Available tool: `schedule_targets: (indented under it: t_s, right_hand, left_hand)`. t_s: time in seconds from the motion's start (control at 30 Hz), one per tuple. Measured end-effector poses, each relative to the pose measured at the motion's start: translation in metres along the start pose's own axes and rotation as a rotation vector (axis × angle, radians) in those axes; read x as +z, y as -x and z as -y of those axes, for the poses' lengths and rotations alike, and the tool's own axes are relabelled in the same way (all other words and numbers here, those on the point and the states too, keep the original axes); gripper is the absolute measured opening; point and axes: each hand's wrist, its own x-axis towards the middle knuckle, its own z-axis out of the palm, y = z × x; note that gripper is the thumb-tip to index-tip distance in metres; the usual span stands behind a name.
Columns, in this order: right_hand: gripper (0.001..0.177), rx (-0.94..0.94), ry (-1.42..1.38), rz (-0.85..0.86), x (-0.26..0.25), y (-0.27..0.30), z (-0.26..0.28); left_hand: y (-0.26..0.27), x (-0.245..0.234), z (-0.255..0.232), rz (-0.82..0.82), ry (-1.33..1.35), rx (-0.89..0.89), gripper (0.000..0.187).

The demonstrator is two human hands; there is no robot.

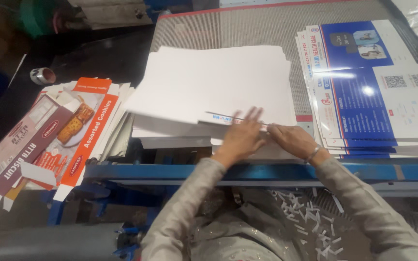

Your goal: The person folds large white sheets of paper in half and stacks them on a table. The person repeatedly picks up a sheet, folds it, and places it on a growing stack, occasionally adjusting the alignment of the stack.

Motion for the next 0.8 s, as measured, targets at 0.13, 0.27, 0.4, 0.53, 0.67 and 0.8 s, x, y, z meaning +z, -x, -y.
schedule_targets:
  t_s: [0.13,0.27,0.4,0.53,0.67,0.8]
  right_hand:
    - [0.02,-0.017,-0.195,-0.109,-0.009,0.012,0.016]
    - [0.024,-0.096,-0.208,-0.333,-0.013,0.018,0.024]
    - [0.028,-0.131,-0.198,-0.5,0.006,0.021,0.022]
    - [0.032,-0.117,-0.186,-0.518,0.017,0.027,0.019]
    - [0.03,-0.108,-0.185,-0.543,0.013,0.03,0.025]
    - [0.012,-0.093,-0.258,-0.653,0.013,0.03,0.032]
  left_hand:
    - [-0.007,0.016,-0.016,-0.08,0.247,-0.052,0.023]
    - [-0.002,0.015,-0.016,-0.068,0.182,-0.027,0.012]
    - [0.016,0.019,0.0,-0.196,0.204,0.038,0.017]
    - [0.052,0.023,0.057,-0.185,0.086,-0.001,0.028]
    - [0.092,0.009,0.113,-0.171,0.006,-0.109,0.029]
    - [0.102,0.0,0.119,-0.216,0.059,-0.139,0.032]
